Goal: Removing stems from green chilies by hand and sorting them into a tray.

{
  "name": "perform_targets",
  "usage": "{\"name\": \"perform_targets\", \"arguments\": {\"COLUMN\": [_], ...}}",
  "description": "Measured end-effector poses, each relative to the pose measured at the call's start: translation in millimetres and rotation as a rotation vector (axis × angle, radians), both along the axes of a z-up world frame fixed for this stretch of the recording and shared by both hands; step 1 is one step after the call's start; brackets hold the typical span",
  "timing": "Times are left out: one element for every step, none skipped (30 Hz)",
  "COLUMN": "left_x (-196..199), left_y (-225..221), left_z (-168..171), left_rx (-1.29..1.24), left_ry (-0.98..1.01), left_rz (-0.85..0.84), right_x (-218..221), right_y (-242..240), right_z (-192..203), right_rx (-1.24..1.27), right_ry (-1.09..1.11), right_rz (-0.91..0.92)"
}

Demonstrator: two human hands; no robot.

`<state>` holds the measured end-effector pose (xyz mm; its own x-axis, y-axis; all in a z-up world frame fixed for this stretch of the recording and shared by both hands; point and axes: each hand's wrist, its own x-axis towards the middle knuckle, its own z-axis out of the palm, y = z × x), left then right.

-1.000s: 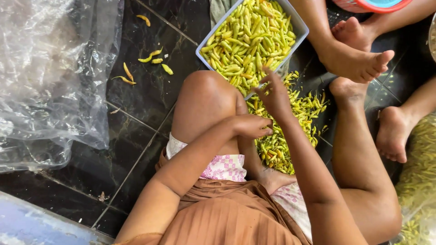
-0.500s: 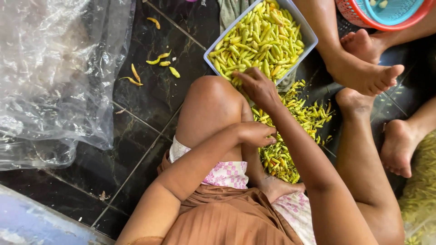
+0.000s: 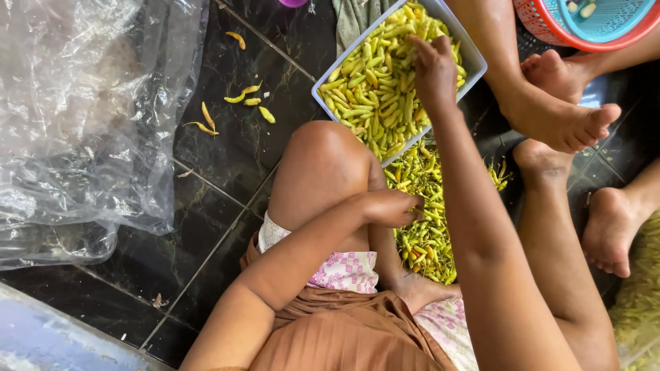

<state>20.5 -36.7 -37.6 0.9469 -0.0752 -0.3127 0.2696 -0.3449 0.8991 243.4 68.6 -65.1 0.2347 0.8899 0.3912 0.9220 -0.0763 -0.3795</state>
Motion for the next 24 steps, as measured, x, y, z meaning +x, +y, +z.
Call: {"name": "perform_targets", "arguments": {"left_x": [-1, -1, 0, 1, 3, 5, 2, -2, -5, -8, -10, -12, -12, -8, -5, -2, -4, -6, -7, -8, -7, -5, -4, -2], "left_y": [1, 1, 1, 1, 4, 7, 5, 11, 19, 26, 29, 32, 36, 33, 32, 29, 29, 29, 30, 28, 31, 34, 38, 43], "left_z": [5, 5, 5, 4, 4, 3, 1, 14, 27, 40, 33, 27, 21, 13, 5, -3, 2, 8, 13, 6, 0, -6, -4, -3], "left_rx": [-0.001, -0.004, -0.002, 0.0, -0.008, -0.037, -0.075, -0.091, -0.126, -0.161, -0.162, -0.236, -0.309, -0.31, -0.325, -0.341, -0.338, -0.285, -0.232, -0.226, -0.254, -0.283, -0.275, -0.372], "left_ry": [0.029, 0.03, 0.031, 0.033, 0.032, 0.038, 0.055, 0.064, 0.081, 0.1, 0.102, -0.046, -0.202, -0.206, -0.226, -0.245, -0.243, -0.215, -0.189, -0.19, -0.241, -0.293, -0.299, -0.373], "left_rz": [-0.015, -0.018, -0.023, -0.028, -0.035, -0.019, -0.005, -0.013, 0.05, 0.113, 0.1, 0.213, 0.323, 0.313, 0.358, 0.404, 0.389, 0.361, 0.331, 0.313, 0.392, 0.471, 0.449, 0.538], "right_x": [10, 3, -2, -7, -18, -29, -44, -40, -38, -35, -32, -29, -24, -22, -22, -21, -31, -40, -50, -55, -58, -61, -61, -61], "right_y": [1, -6, -14, -21, -39, -56, -77, -103, -128, -155, -182, -210, -236, -257, -277, -297, -297, -296, -294, -289, -281, -271, -266, -260], "right_z": [-2, 12, 27, 42, 61, 79, 96, 94, 93, 93, 87, 83, 81, 73, 64, 55, 54, 54, 53, 48, 44, 40, 35, 29], "right_rx": [-0.022, -0.025, -0.1, -0.175, -0.182, -0.221, -0.266, -0.28, -0.285, -0.291, -0.288, -0.326, -0.36, -0.355, -0.391, -0.427, -0.418, -0.37, -0.319, -0.307, -0.28, -0.254, -0.237, -0.301], "right_ry": [0.055, 0.056, 0.153, 0.251, 0.251, 0.416, 0.593, 0.604, 0.647, 0.69, 0.693, 0.654, 0.609, 0.606, 0.596, 0.586, 0.59, 0.554, 0.516, 0.518, 0.439, 0.36, 0.357, 0.262], "right_rz": [0.017, 0.015, 0.084, 0.153, 0.146, 0.13, 0.112, 0.1, 0.05, -0.001, -0.014, -0.085, -0.153, -0.163, -0.246, -0.33, -0.342, -0.323, -0.307, -0.322, -0.275, -0.23, -0.247, -0.255]}}
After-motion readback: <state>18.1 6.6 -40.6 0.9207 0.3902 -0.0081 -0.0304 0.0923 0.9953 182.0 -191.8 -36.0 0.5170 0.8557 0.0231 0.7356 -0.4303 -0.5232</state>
